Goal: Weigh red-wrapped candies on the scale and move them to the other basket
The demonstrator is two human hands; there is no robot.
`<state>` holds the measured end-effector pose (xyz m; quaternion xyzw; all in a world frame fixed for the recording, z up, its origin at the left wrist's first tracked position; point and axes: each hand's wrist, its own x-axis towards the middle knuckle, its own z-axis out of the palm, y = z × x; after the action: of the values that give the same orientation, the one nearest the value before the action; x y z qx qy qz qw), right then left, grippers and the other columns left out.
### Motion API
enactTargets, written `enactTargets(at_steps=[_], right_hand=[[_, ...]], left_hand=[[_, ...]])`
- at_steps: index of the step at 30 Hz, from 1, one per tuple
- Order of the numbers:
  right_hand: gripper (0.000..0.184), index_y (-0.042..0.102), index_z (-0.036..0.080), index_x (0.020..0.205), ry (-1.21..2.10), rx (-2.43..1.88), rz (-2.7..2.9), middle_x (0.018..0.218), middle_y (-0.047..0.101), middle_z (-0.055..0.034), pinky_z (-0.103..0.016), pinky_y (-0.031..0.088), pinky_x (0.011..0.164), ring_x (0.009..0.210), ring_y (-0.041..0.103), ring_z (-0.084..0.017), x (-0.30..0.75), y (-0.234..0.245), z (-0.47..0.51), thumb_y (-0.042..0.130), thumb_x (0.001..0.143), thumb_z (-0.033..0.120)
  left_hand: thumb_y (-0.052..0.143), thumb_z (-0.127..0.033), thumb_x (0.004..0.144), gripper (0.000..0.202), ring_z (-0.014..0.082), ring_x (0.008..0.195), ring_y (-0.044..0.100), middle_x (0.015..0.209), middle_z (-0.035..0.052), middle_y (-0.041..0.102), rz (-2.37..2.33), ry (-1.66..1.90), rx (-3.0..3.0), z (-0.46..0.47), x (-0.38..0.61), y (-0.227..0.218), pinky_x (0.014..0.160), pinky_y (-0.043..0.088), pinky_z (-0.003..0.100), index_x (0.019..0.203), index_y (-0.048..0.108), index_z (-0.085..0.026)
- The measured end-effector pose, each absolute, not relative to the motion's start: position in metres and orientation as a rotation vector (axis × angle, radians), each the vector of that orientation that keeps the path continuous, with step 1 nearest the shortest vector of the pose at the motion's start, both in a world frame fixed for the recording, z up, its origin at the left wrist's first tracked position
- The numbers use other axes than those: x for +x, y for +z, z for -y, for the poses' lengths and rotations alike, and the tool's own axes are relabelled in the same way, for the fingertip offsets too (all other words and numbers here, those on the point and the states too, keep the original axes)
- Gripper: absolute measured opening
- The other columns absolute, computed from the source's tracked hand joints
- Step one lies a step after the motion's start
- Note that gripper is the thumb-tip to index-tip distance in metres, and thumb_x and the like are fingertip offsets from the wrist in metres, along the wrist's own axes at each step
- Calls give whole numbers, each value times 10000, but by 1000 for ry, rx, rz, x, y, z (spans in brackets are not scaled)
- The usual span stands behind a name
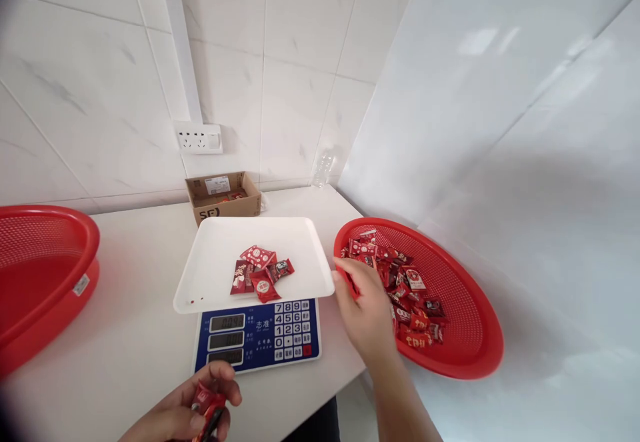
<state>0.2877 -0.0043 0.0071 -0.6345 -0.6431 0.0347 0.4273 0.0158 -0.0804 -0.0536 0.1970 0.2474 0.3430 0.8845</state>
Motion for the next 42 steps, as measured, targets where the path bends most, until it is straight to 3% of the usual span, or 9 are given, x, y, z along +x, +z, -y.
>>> enactTargets(at_steps=[4,9,13,17,21,24,27,35,42], right_hand=[[380,630,241,1081,76,-1932,1539,1153,643,-93,-439,460,913,1093,562,-292,326,-10,38,446,837,466],[470,602,226,1153,51,-2125,1708,1189,630,-116,-425,518,775,1094,564,-317,338,-33,49,365,854,499],[462,607,222,1172,-66,-2089,1811,1132,658,-126,-388,535,639,1013,610,-312,336,-37,45,379,867,483],[395,646,204,1089,-41,-1768,1684,1101,666,-120,-415,517,805,1038,601,-295,334,-40,56,461,855,463],[318,621,266,1122,712,-1410,1584,1139,649,-85,-359,488,876,1016,614,-229,313,-53,79,549,852,419],[655,380,310,1384,1686,-918,1477,1405,450,-99,-372,459,931,1221,490,-248,286,-62,87,557,808,565],[871,194,301,1465,2165,-607,1212,1474,344,-101,-404,291,1072,1343,335,-236,268,-62,84,577,754,627],[738,315,303,1421,2408,-397,649,1299,549,-88,-407,224,1089,1277,428,-184,255,-50,85,577,790,583],[654,435,298,1353,2346,-428,676,1309,541,-65,-372,318,1033,1243,461,-204,234,-57,110,675,765,455]], left_hand=[[753,-143,632,360,160,762,634,1041,41,644,-544,638,446,87,24,-46,655,469,284,961,639,-233],[742,-172,605,351,69,535,528,867,15,652,-727,548,600,88,38,-46,487,382,203,932,618,-204],[675,-139,628,317,78,624,522,826,-14,642,-853,445,785,89,49,-48,523,363,186,936,623,-196],[689,-242,657,291,50,537,499,823,-33,601,-918,461,810,92,63,-44,508,349,200,925,589,-190],[666,-436,713,352,81,574,540,801,-29,561,-1017,617,833,96,84,-35,557,388,234,933,535,-194],[572,-421,813,265,135,726,553,772,-12,562,-1102,734,1082,97,100,-28,655,432,264,976,537,-215],[481,-302,891,133,148,845,557,933,20,595,-1136,868,1518,97,112,-22,746,458,268,1001,541,-255],[432,-136,901,511,168,1111,548,1229,74,576,-1308,1012,2134,114,122,-30,927,482,285,1351,261,-308],[413,-40,801,747,274,1342,349,1389,110,489,-1483,875,2414,136,113,-47,1076,314,584,1446,90,-235]])
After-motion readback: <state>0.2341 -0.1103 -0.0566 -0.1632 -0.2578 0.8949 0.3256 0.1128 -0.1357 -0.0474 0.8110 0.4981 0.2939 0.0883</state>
